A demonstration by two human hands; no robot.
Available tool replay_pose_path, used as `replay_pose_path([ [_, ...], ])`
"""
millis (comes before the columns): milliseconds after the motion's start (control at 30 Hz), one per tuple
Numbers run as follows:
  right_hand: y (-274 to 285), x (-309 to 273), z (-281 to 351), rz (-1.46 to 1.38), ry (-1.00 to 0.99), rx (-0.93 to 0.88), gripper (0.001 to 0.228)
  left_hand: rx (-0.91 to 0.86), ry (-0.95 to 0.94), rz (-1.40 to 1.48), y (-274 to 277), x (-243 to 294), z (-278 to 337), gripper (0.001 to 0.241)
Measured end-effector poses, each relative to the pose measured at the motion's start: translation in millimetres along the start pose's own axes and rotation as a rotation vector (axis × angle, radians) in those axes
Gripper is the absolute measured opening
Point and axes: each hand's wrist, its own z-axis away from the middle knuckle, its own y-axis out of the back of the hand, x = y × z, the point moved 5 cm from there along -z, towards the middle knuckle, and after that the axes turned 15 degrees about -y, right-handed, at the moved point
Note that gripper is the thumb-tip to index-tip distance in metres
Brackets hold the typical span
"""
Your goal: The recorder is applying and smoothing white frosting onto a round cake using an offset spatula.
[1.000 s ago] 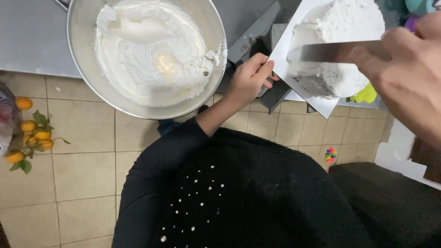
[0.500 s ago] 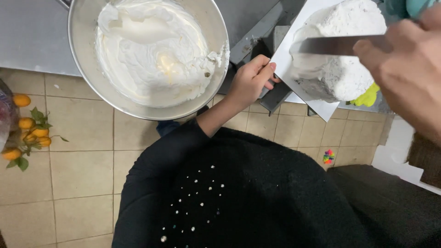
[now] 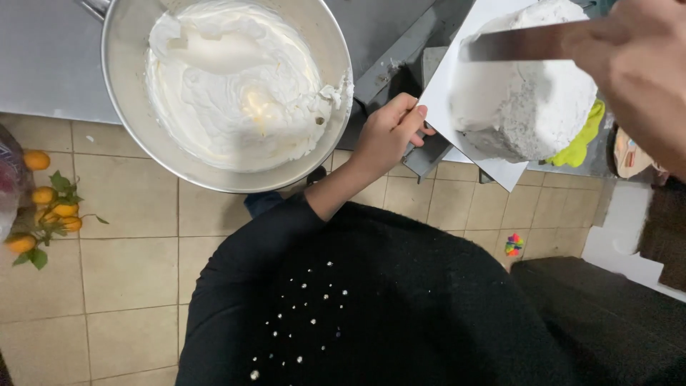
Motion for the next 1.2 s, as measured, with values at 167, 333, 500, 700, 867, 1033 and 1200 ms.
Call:
replay_pose_path([
  [167,10.2,-4.1,7.2,-0.037,-0.016,-0.031,0.031,0.006,-0.027,0.006,-0.1,-8.8,0.4,0.023],
  [333,66.7,-26.2,29.4,0.253,0.127,-0.097,0.033,0.031,-0.111,0.055,5.2,-13.7,-11.3,0.024],
  [500,66.1,-27.0,43.1,0.306,0.203,-0.057,0.039,0.051,-0.159,0.019,9.7,-10.3,-20.2,0.028],
  [700,65.6,-19.3,12.5,0.333,0.170,0.074,0.034,0.100,-0.113,-0.057,11.9,-17.6,-28.3,0.032],
  [867,40.3,-17.2,30.3,0.396,0.196,0.031,0.042,0.132,-0.147,-0.082,15.8,-17.3,-41.0,0.036],
  [1033,58.1,-20.6,47.2,0.202,0.216,0.028,0.047,0.117,-0.084,-0.120,16.9,-13.5,-36.8,0.048],
  [1200,67.3,-12.3,18.2,0.238,0.200,0.068,0.045,-0.165,0.037,-0.171,-18.4,-45.2,23.5,0.069],
])
